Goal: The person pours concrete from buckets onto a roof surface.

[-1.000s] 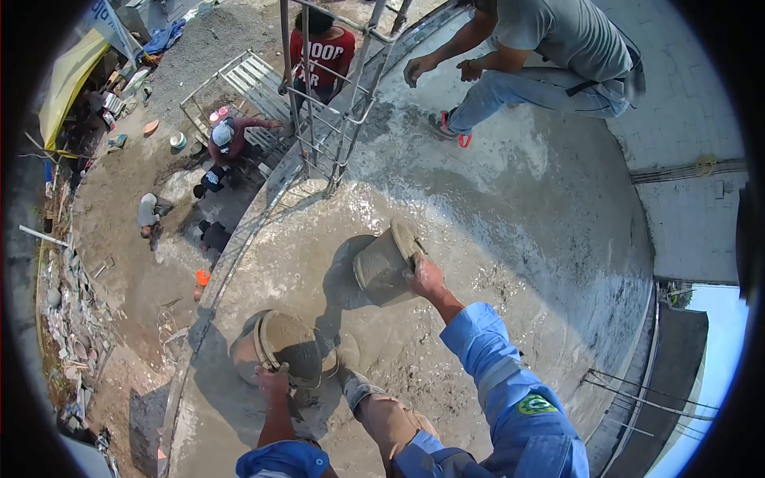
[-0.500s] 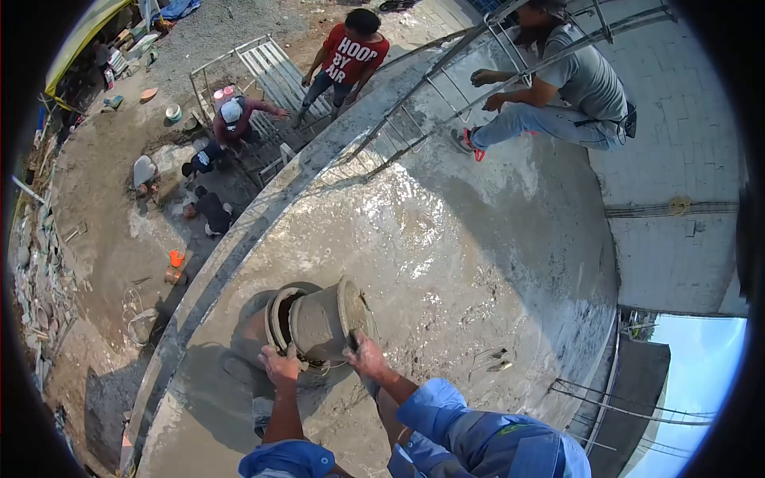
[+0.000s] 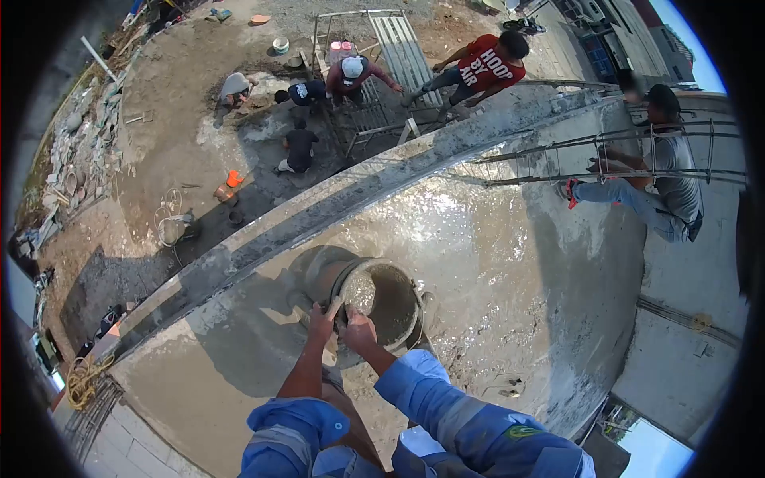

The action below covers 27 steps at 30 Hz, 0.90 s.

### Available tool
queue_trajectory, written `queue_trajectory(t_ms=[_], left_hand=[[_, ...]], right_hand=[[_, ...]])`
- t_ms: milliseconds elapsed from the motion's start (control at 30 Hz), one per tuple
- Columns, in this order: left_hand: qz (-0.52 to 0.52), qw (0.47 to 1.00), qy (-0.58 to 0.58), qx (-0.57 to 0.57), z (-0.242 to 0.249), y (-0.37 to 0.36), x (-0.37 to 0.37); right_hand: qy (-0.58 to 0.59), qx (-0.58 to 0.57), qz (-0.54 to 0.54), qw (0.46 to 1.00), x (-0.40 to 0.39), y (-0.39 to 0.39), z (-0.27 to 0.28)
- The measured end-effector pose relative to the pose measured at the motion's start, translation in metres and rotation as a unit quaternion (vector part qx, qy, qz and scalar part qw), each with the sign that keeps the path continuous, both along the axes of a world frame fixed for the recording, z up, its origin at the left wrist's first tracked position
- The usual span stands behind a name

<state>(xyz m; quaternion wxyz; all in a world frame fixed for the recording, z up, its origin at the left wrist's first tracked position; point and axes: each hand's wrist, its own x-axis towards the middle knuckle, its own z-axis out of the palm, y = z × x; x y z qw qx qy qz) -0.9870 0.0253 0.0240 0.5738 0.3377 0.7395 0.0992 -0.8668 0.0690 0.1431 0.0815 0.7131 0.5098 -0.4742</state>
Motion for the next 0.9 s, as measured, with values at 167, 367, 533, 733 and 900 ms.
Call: queue_trajectory(t_ms=[167,367,533,733,900], left_hand=[[0.204,0.964,-0.167,-0.034,-0.081,-0.033,-0.005],[0.03,0.999,-0.023,-0.031,0.006,0.007,-0.004],[0.005,0.996,0.055,-0.07,0.038,0.029,0.012],[0.01,0.995,0.064,-0.07,0.046,0.039,0.012],[-0.08,0.995,0.053,0.02,0.024,0.042,0.009]], right_hand=[[0.036,0.043,0.049,0.997,-0.032,-0.005,-0.031],[0.035,0.012,0.046,0.998,-0.018,-0.009,-0.007],[-0.054,0.06,0.2,0.977,0.024,-0.055,0.0],[0.014,0.09,0.146,0.985,0.03,-0.057,-0.011],[0.066,0.185,0.07,0.978,0.022,-0.052,-0.044]])
